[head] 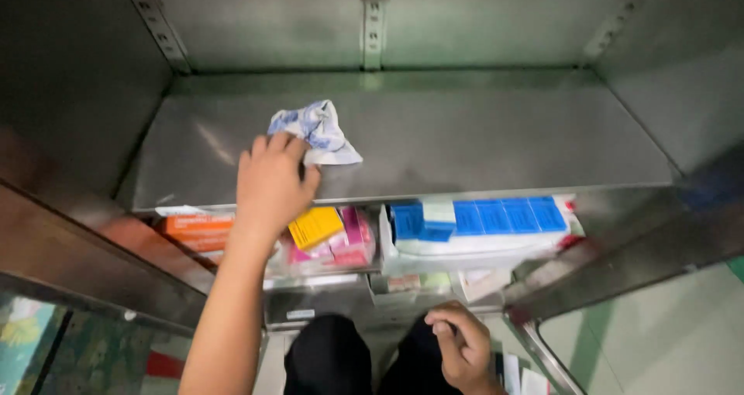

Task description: The person sits on the floor in front of a metal cabinet and wipes the surface of several small blue and white boxes using a cloth. The person picks up each box, wipes it thoroughly, and places it back on the shelf.

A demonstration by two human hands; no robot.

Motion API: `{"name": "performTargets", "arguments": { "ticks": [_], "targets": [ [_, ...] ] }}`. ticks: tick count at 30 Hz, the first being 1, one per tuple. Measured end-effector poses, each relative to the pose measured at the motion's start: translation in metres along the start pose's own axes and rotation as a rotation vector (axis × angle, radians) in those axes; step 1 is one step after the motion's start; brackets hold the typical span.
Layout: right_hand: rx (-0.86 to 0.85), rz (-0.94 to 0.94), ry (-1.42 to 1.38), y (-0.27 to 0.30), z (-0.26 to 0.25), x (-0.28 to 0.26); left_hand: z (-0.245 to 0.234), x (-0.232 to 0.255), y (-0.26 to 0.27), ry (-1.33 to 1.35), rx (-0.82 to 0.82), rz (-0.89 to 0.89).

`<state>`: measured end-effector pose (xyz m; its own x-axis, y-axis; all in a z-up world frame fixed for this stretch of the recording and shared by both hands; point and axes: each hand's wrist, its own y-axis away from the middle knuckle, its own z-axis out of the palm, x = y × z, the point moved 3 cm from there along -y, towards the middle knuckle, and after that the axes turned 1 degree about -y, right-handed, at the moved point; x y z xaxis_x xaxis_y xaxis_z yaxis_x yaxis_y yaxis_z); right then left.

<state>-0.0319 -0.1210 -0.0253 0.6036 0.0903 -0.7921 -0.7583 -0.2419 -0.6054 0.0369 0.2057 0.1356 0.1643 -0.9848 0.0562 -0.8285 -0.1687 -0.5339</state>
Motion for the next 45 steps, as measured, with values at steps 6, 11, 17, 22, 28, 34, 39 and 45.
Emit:
{"name": "performTargets", "arguments": {
  "ticks": [6,11,17,22,28,34,39,45],
  "targets": [
    [0.141,0.158,-0.052,0.055,-0.022,0.049,-0.055,0.023,0.027,0.325,0.197,0.105],
    [0.124,0.174,-0.084,0.045,0.007,-0.039,-0.067,0.050,0.100,1.043,-0.029,0.004],
    [-0.077,0.505,-0.719,0.047,0.038,-0.078,-0.058,0.103,0.187,1.549,-0.497,-0.554],
    [-0.085,0.702,-1.172,0.106,0.047,-0.035,-0.019,0.121,0.235,1.627,-0.685,-0.639],
    [-0.008,0.860,-1.079,0.114,0.041,-0.028,0.008,0.118,0.257,1.691,-0.752,-0.410],
    [0.089,0.898,-0.861,0.115,0.028,0.010,0.011,0.126,0.243,1.486,-0.770,-0.069],
    [0.230,0.862,-0.853,0.100,0.023,0.022,0.029,0.127,0.203,1.362,-0.762,-0.011],
    [0.340,0.837,-1.077,0.097,-0.006,0.047,0.002,0.132,0.126,1.160,0.014,-0.047]
  ]
}}
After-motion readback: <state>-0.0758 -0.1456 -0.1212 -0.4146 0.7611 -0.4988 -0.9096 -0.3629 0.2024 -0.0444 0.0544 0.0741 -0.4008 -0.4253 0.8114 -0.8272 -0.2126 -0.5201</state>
